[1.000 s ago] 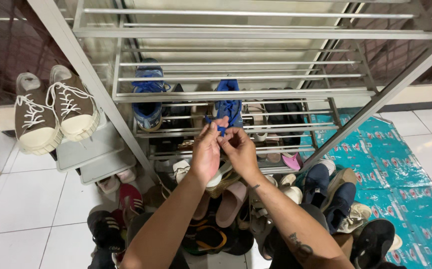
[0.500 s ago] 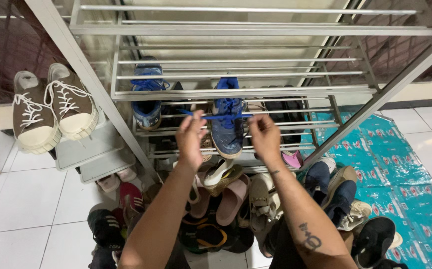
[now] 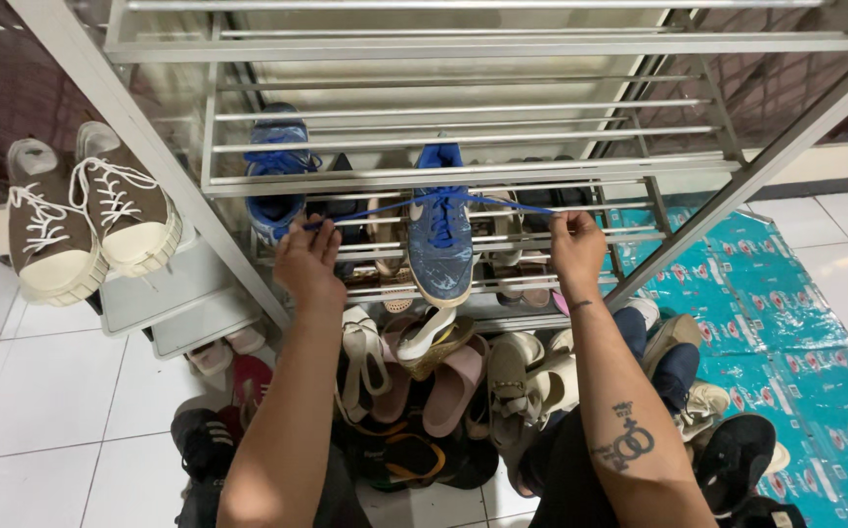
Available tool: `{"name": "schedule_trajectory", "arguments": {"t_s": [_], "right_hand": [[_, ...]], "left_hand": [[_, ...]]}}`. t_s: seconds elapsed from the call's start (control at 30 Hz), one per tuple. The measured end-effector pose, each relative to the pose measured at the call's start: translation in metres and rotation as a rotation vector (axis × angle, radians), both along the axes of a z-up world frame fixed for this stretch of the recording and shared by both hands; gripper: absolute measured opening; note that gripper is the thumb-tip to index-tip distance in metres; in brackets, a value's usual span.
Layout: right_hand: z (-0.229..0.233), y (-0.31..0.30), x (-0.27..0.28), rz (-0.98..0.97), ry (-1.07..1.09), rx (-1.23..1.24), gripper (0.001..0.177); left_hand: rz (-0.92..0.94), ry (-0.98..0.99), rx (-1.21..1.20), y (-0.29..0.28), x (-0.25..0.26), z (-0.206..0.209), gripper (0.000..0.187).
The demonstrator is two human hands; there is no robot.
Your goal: The person sits on the floor in front of a metal shoe rack and organizes several pairs of shoes. They pick up a pair of brown canvas shoes, tie the laces, and place them on a shelf. They then pick up a pair of blue sneakers, tie the laces, and place them on the rack. Finally, they pick up a pair of dark blue slip-on shoes, adjust them, and place them on the rack.
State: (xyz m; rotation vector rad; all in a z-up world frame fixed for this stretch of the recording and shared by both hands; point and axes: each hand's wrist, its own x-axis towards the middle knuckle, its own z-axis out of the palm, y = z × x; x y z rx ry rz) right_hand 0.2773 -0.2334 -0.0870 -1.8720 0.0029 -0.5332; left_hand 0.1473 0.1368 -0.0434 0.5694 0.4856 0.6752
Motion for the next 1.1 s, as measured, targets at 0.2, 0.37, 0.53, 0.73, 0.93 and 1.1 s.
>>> {"name": "schedule_trajectory", "arguments": {"t_s": [0.2,0.37,0.53,0.73,0.93,1.1], "right_hand": [[0.012,0.007,-0.006,-0.073,0.052,-0.214,0.024],[0.037,0.041,-0.026,0.034,-0.264,-0.479,0.036],[0.058,0.090,-0.046,0.295,-0.235,-0.325,0.038],[0.050,0.114,-0.036,0.345,-0.211,-0.273,0.036],[0.047,0.116,-0.027,0.295,-0.018,-0.209,0.030],[0.046,0.112,-0.021,0.265,-0.002,-0.278,0.017]], "left_hand": [[-0.012,0.395,0.311,-0.014,-0.006,0.018,0.028],[0.294,0.517,1.117,-0.052,-0.002,0.008,0.073],[0.147,0.443,1.235,-0.082,0.015,0.013,0.071],[0.157,0.330,1.472,-0.100,0.035,0.027,0.077],[-0.071,0.337,1.491,-0.103,0.051,0.019,0.036],[-0.074,0.337,1.478,-0.096,0.061,0.009,0.013]]}}
